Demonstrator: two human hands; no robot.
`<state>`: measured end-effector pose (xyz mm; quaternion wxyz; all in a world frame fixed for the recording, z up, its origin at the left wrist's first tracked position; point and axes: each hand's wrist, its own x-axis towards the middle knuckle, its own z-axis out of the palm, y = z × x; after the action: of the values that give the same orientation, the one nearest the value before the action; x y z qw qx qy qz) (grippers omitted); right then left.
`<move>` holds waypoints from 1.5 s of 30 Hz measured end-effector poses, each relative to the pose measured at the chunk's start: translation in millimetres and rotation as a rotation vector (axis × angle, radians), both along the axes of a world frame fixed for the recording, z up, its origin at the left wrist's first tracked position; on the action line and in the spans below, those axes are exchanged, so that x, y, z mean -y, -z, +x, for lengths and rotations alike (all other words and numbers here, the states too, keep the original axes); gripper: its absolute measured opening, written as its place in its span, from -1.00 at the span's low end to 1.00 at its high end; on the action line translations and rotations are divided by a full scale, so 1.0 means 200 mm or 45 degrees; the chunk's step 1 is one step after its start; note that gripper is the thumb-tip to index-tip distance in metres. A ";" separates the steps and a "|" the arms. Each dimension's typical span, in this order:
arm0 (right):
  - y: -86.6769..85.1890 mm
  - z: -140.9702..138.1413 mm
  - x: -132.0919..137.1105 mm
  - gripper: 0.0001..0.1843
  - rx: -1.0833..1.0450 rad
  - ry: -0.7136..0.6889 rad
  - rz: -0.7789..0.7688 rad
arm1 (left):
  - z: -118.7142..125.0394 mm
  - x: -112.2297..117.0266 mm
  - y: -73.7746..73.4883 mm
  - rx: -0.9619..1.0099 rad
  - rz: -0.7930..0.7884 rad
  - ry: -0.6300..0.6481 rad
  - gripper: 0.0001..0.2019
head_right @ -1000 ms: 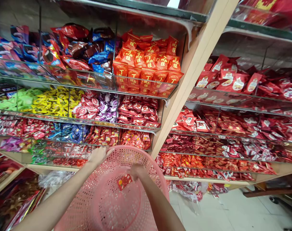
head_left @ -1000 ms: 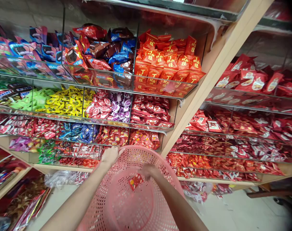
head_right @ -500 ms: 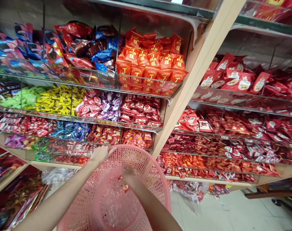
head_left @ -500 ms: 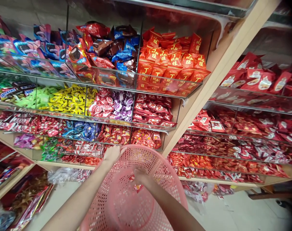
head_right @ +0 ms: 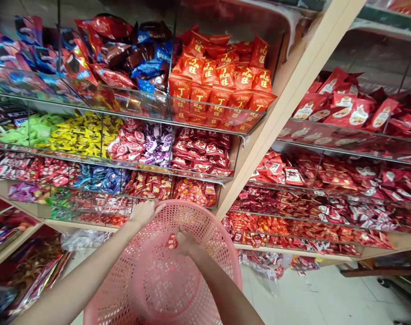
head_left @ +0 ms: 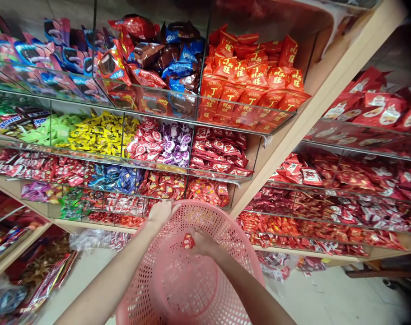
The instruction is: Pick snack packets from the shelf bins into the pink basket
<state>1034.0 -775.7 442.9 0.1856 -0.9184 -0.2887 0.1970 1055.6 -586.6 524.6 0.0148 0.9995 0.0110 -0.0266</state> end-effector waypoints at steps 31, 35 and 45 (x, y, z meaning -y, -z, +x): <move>-0.34 0.66 -0.13 -0.68 0.167 0.911 0.437 | 0.02 0.01 0.05 0.086 -0.025 -0.073 -0.40; -0.38 0.60 -0.11 -0.64 0.195 0.857 0.520 | 0.01 0.01 0.03 0.086 -0.013 -0.079 -0.41; -0.45 0.31 0.14 -0.67 0.105 0.568 0.820 | -0.01 0.00 0.01 0.072 -0.016 -0.068 -0.39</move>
<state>1096.8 -803.9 532.0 0.4908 -0.8604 -0.1363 0.0141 1054.3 -586.8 521.7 0.0219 0.9991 0.0370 0.0018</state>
